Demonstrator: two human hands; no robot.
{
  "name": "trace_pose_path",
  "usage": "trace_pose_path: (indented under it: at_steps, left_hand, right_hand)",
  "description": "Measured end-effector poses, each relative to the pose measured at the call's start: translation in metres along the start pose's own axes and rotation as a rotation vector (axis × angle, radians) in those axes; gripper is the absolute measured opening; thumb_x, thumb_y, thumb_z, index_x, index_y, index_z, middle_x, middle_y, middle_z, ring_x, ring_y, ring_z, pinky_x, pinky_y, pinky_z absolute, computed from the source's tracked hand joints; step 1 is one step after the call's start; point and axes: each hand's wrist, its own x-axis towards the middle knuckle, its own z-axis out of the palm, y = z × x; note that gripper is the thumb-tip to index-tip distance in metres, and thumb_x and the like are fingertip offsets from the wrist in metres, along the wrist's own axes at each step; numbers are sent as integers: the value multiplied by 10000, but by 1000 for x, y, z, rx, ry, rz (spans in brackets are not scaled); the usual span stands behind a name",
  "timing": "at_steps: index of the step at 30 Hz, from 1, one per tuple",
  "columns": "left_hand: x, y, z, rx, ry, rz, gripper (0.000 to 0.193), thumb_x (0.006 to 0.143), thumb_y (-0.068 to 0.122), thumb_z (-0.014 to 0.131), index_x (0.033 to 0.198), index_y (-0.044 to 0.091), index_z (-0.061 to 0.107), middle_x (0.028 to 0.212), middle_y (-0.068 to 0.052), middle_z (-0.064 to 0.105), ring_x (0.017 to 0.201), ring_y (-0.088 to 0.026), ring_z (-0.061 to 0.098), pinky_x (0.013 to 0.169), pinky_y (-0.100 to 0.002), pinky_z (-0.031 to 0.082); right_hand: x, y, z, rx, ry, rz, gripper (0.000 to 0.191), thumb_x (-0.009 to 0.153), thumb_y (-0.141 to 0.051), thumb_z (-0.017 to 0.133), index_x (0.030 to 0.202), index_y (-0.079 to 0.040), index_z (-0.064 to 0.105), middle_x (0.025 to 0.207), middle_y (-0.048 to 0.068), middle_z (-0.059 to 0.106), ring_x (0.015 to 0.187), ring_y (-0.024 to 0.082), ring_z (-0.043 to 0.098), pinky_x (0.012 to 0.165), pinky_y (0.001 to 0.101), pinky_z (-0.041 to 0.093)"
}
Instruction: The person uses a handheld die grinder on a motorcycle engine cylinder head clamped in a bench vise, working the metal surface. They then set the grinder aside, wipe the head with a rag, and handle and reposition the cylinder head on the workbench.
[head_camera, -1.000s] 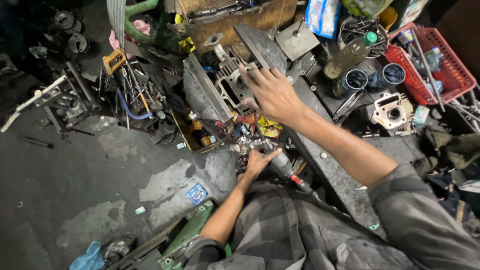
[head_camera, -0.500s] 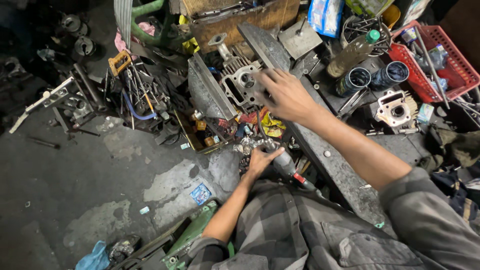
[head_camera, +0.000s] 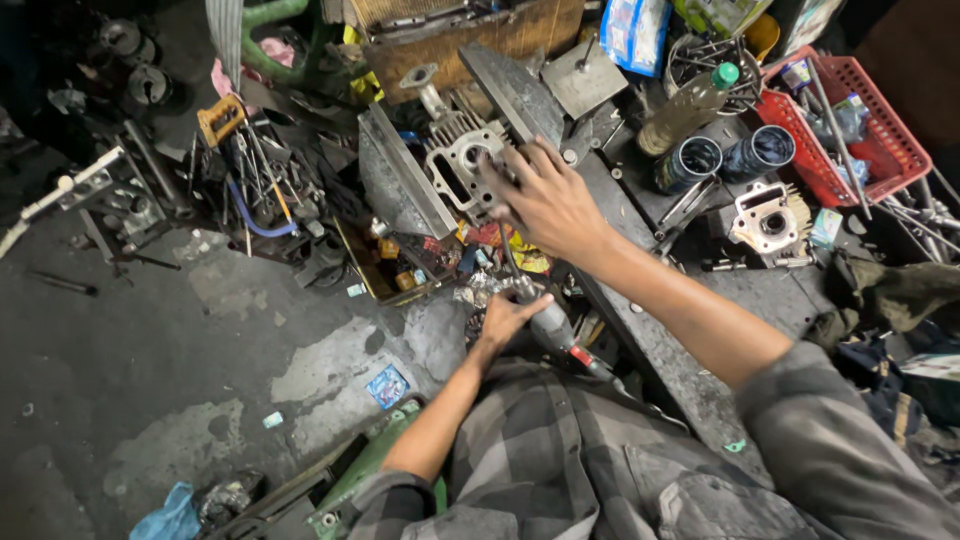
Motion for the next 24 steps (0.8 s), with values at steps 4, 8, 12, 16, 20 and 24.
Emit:
trace_pose_path:
  at_steps: [4, 8, 12, 16, 20, 24]
  left_hand:
    - [-2, 2, 1, 62, -18, -33, 446, 774, 402, 856, 1067, 71, 797, 995, -76, 800, 904, -157, 737, 863, -319, 571]
    - [-4, -1, -4, 89, -7, -5, 487, 758, 433, 862, 1071, 68, 788, 1012, -84, 796, 921, -157, 742, 872, -321, 573]
    - [-5, -8, -7, 107, 43, -64, 513, 739, 460, 874, 1057, 66, 787, 1016, -89, 801, 923, -171, 749, 880, -331, 571]
    - [-8, -12, -3, 198, 87, -74, 546, 721, 501, 871, 1040, 66, 791, 1003, -94, 799, 915, -197, 759, 871, -345, 575]
    - [-11, -10, -1, 206, 94, -34, 553, 719, 551, 837, 1034, 97, 808, 988, -98, 804, 908, -208, 765, 856, -353, 573]
    - [-13, -5, -9, 311, 86, -56, 558, 713, 567, 837, 1005, 93, 802, 949, -120, 800, 867, -231, 770, 828, -376, 579]
  right_hand:
    - [9, 4, 2, 125, -186, 140, 609, 1054, -277, 657, 1524, 58, 462, 1128, 187, 595, 1009, 326, 597, 1004, 490, 513]
    - [-45, 6, 20, 559, 216, 363, 314, 1048, -49, 587, 1355, -7, 537, 1131, 170, 654, 1059, 320, 646, 931, 421, 532]
    - [-169, -25, 55, 717, -31, 814, 155, 1000, -93, 565, 1137, -39, 612, 972, 151, 712, 896, 278, 711, 837, 373, 558]
    - [-281, -72, 98, 670, -606, 826, 390, 1012, -289, 614, 1297, -42, 514, 1131, 265, 656, 1059, 397, 634, 918, 438, 502]
    - [-324, -89, 133, 1027, -727, 1035, 617, 1077, -363, 611, 1525, -36, 341, 1386, 260, 564, 1268, 342, 520, 1036, 411, 412]
    - [-315, -89, 149, 1312, -745, 1353, 639, 970, -273, 665, 1497, -80, 359, 1260, 140, 651, 1092, 235, 589, 940, 365, 497]
